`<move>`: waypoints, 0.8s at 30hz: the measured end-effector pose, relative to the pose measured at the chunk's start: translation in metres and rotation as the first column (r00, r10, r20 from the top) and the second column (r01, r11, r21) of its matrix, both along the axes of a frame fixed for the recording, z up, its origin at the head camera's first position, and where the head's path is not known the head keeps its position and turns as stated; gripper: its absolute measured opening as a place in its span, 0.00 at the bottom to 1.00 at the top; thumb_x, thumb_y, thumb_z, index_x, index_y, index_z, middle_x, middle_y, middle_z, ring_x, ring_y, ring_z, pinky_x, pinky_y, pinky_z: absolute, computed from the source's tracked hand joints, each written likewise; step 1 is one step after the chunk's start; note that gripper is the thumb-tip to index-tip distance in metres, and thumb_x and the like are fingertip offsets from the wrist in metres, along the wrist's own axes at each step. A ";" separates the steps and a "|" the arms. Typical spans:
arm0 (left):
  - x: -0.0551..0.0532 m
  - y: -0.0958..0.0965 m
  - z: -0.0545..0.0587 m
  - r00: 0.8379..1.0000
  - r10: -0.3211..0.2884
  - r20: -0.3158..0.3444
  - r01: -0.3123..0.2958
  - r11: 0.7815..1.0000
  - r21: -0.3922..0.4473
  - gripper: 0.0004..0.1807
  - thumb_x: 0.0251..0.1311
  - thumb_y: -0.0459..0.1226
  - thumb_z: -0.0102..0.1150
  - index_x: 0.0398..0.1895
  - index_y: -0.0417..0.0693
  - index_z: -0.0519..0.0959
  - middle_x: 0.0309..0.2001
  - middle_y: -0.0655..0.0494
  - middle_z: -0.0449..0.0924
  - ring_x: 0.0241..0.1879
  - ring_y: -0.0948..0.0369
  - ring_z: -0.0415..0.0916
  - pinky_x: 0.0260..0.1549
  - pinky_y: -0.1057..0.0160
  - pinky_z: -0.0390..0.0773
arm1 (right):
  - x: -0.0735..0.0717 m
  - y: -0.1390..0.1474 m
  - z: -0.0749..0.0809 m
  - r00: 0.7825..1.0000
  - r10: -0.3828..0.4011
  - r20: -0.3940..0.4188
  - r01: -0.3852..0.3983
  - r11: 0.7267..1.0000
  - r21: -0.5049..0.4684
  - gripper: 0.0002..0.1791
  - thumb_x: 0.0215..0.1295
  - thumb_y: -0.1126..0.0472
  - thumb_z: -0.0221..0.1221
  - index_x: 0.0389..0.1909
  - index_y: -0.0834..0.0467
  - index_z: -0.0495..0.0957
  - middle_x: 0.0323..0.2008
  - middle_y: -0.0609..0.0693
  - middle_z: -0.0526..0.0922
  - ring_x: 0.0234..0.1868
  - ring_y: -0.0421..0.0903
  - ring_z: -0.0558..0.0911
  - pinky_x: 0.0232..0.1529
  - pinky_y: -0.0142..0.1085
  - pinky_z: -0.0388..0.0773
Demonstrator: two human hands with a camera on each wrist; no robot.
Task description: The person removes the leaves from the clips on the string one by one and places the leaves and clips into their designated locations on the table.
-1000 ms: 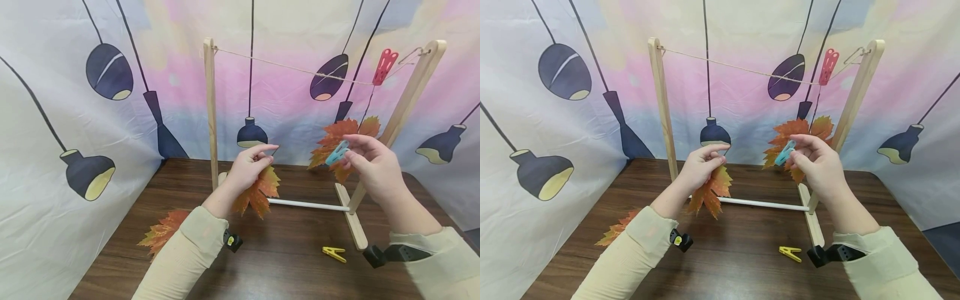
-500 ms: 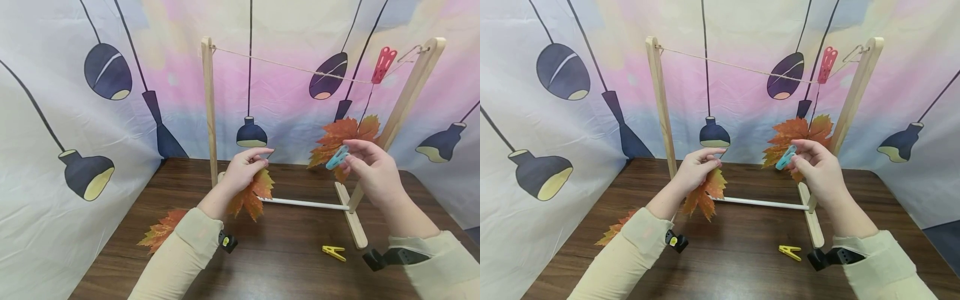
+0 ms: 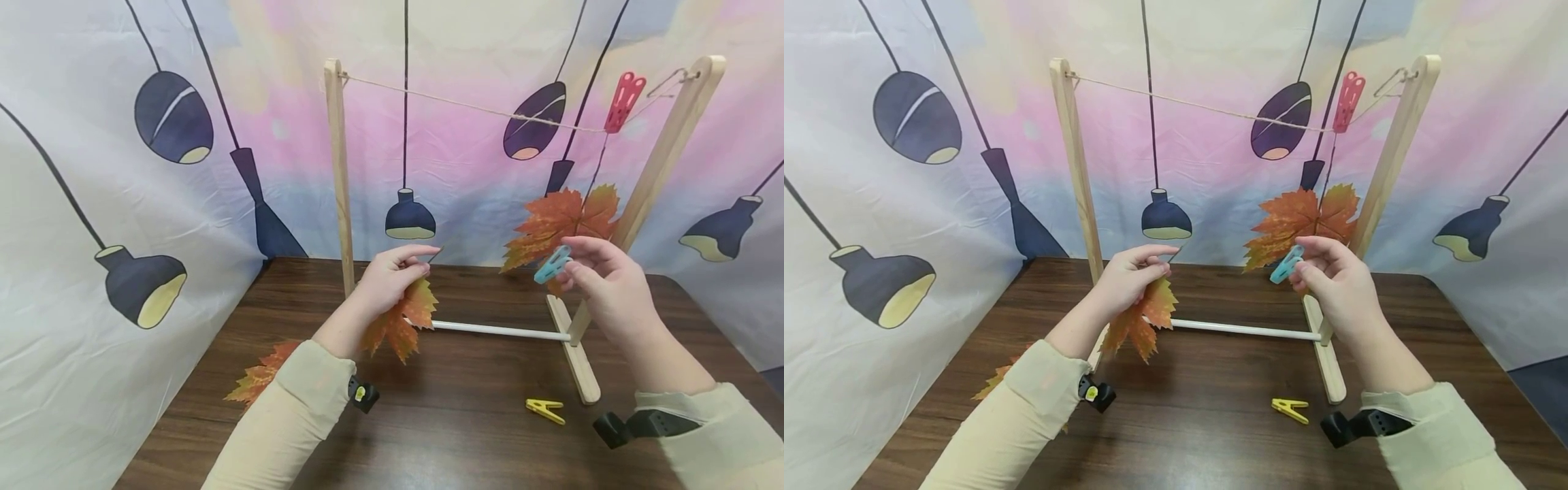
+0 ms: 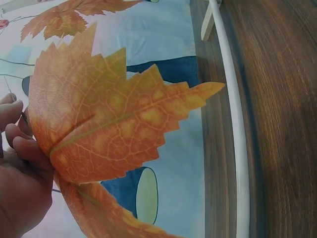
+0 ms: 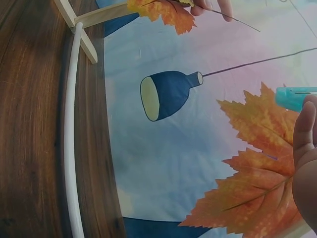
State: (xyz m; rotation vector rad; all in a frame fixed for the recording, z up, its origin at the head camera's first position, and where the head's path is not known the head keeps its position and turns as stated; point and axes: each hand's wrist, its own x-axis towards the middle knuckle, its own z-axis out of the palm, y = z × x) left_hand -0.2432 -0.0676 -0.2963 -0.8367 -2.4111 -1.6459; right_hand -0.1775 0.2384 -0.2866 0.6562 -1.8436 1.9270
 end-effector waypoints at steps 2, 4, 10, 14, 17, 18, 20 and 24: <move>0.000 -0.002 0.001 1.000 -0.003 0.009 0.003 1.000 -0.018 0.16 0.64 0.35 0.55 0.55 0.55 0.79 0.34 0.54 0.80 0.24 0.57 0.68 0.21 0.64 0.68 | 0.000 0.001 -0.001 1.000 0.002 0.004 -0.002 1.000 -0.004 0.14 0.65 0.74 0.52 0.50 0.61 0.75 0.31 0.49 0.77 0.31 0.40 0.78 0.32 0.27 0.78; 0.000 -0.004 0.001 1.000 0.000 0.016 0.000 0.999 -0.035 0.16 0.64 0.35 0.55 0.54 0.56 0.79 0.35 0.54 0.80 0.26 0.58 0.71 0.22 0.64 0.68 | -0.001 0.001 -0.003 1.000 0.005 0.007 -0.005 1.000 -0.005 0.14 0.65 0.74 0.51 0.50 0.61 0.75 0.31 0.49 0.77 0.31 0.40 0.78 0.32 0.27 0.78; -0.001 -0.009 -0.002 1.000 -0.004 0.019 0.005 0.998 -0.059 0.16 0.64 0.35 0.55 0.54 0.53 0.79 0.34 0.50 0.79 0.28 0.57 0.71 0.24 0.64 0.69 | -0.003 -0.001 -0.009 1.000 0.024 -0.007 -0.024 0.999 -0.032 0.16 0.64 0.77 0.49 0.49 0.61 0.76 0.31 0.50 0.76 0.30 0.40 0.79 0.31 0.27 0.78; -0.002 -0.011 -0.005 1.000 0.000 0.018 0.001 0.997 -0.075 0.16 0.64 0.35 0.55 0.55 0.53 0.79 0.35 0.50 0.79 0.30 0.57 0.73 0.25 0.64 0.70 | -0.004 0.000 -0.014 0.999 0.038 -0.005 -0.038 0.999 -0.036 0.16 0.64 0.77 0.49 0.49 0.62 0.76 0.30 0.50 0.77 0.30 0.40 0.79 0.31 0.27 0.78; -0.002 -0.013 -0.006 1.000 0.004 0.017 -0.003 0.997 -0.080 0.16 0.65 0.35 0.55 0.55 0.55 0.79 0.36 0.49 0.79 0.32 0.57 0.74 0.26 0.64 0.70 | -0.003 0.001 -0.016 0.999 0.034 0.011 -0.033 0.999 -0.024 0.16 0.65 0.77 0.49 0.49 0.62 0.75 0.30 0.49 0.77 0.30 0.40 0.79 0.31 0.27 0.77; -0.002 -0.014 -0.007 1.000 0.006 0.018 -0.004 0.997 -0.079 0.16 0.65 0.35 0.55 0.55 0.55 0.79 0.36 0.48 0.79 0.32 0.57 0.74 0.25 0.63 0.70 | -0.003 0.001 -0.017 0.999 0.028 0.017 -0.028 1.000 -0.014 0.15 0.65 0.76 0.50 0.50 0.62 0.75 0.30 0.49 0.77 0.30 0.40 0.79 0.31 0.27 0.77; -0.002 -0.016 -0.007 1.000 0.009 0.016 -0.008 0.997 -0.081 0.16 0.65 0.35 0.55 0.55 0.55 0.79 0.36 0.48 0.79 0.31 0.57 0.73 0.24 0.63 0.70 | -0.003 0.001 -0.018 0.999 0.019 0.029 -0.019 1.000 0.000 0.15 0.65 0.76 0.50 0.50 0.62 0.74 0.30 0.49 0.77 0.30 0.40 0.79 0.31 0.27 0.77; -0.002 -0.017 -0.008 1.000 0.014 0.018 -0.013 0.996 -0.086 0.16 0.64 0.35 0.55 0.54 0.54 0.79 0.33 0.50 0.78 0.28 0.56 0.70 0.23 0.63 0.68 | -0.003 0.002 -0.020 0.999 -0.005 0.036 0.004 1.000 0.028 0.15 0.65 0.75 0.51 0.50 0.62 0.74 0.30 0.48 0.77 0.30 0.39 0.78 0.31 0.26 0.77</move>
